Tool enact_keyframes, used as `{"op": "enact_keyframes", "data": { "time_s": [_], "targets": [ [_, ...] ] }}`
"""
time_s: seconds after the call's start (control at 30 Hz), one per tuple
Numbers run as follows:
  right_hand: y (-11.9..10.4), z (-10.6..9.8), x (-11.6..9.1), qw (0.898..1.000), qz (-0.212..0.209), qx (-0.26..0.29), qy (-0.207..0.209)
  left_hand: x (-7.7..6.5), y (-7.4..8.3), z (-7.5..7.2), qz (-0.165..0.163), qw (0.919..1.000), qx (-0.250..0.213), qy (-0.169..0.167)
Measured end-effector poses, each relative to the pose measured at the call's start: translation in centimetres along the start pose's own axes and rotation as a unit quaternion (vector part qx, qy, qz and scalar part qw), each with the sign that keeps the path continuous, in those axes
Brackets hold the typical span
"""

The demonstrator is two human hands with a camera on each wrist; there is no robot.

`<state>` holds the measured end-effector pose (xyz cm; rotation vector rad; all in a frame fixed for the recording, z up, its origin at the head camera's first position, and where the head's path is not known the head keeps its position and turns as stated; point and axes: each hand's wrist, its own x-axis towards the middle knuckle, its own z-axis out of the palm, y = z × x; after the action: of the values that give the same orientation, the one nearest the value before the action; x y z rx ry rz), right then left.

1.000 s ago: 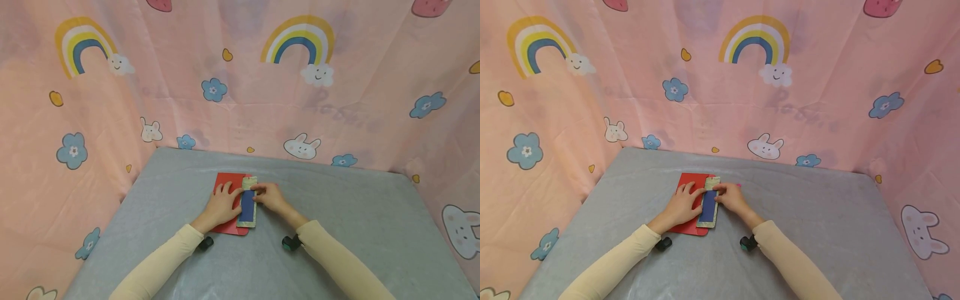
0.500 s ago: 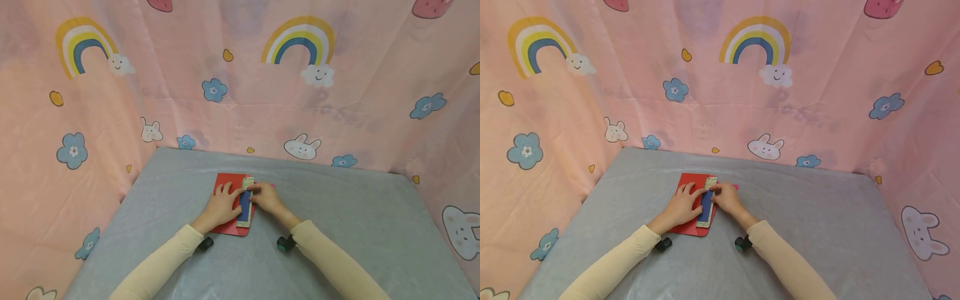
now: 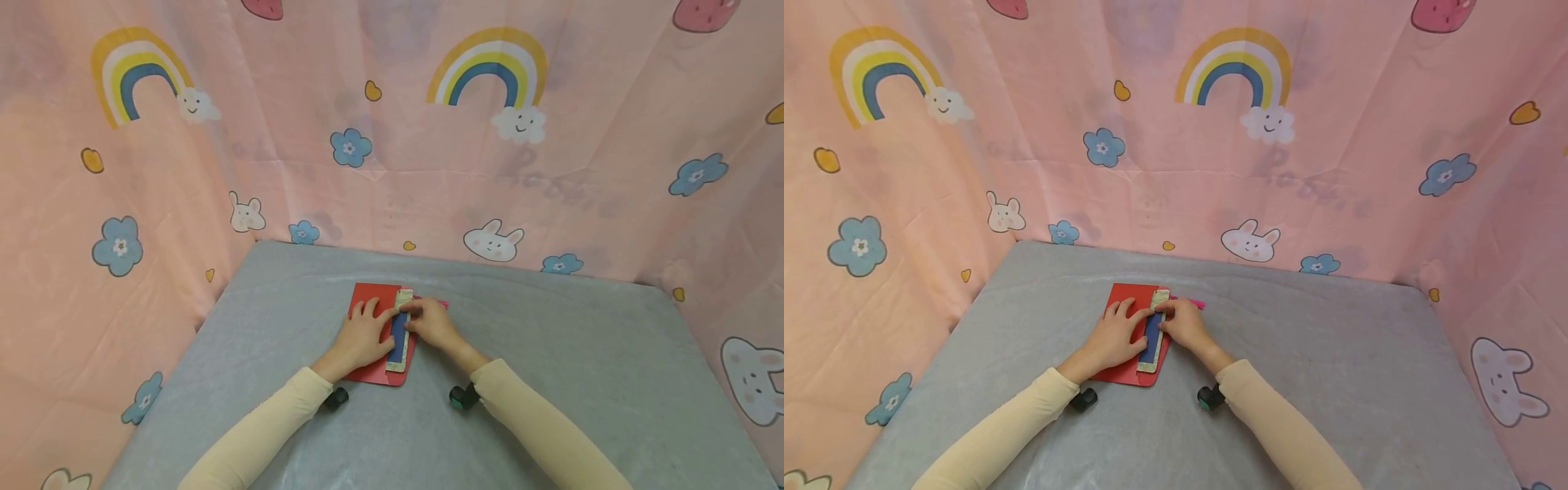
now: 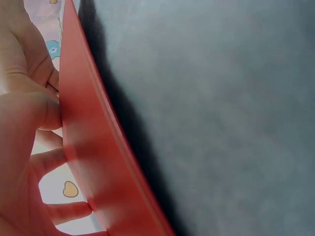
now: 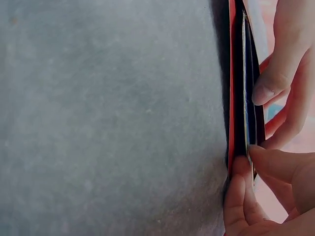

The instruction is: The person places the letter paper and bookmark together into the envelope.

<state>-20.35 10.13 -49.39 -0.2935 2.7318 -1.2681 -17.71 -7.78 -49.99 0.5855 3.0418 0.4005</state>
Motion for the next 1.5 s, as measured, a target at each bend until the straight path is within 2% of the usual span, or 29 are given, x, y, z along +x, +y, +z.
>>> {"op": "enact_keyframes", "data": {
  "time_s": [0.4, 0.8, 1.0, 1.27, 1.37, 1.5],
  "targets": [
    [1.8, -1.9, 0.4, 0.999, -0.006, 0.034, 0.023, -0.1, 0.0, -0.1, -0.007, 0.9999, -0.007, -0.003],
    [3.3, -2.8, 1.2, 0.996, -0.013, 0.000, 0.090, -0.1, 0.0, 0.1, -0.011, 0.9998, -0.011, -0.009],
    [3.7, -2.8, 1.6, 0.995, -0.021, -0.017, 0.092, -0.1, 0.1, 0.1, -0.016, 0.9996, -0.016, -0.014],
    [3.6, -3.0, 2.1, 0.991, -0.059, -0.065, 0.096, 0.1, 0.0, 0.2, -0.014, 0.9998, -0.009, -0.010],
    [3.6, -2.9, 2.2, 0.990, -0.065, -0.089, 0.090, 0.2, 0.0, 0.3, -0.013, 0.9998, -0.008, -0.009],
    [3.5, -2.8, 2.4, 0.990, -0.070, -0.094, 0.080, 0.2, -0.1, 0.3, -0.014, 0.9998, -0.007, -0.008]
  ]
}}
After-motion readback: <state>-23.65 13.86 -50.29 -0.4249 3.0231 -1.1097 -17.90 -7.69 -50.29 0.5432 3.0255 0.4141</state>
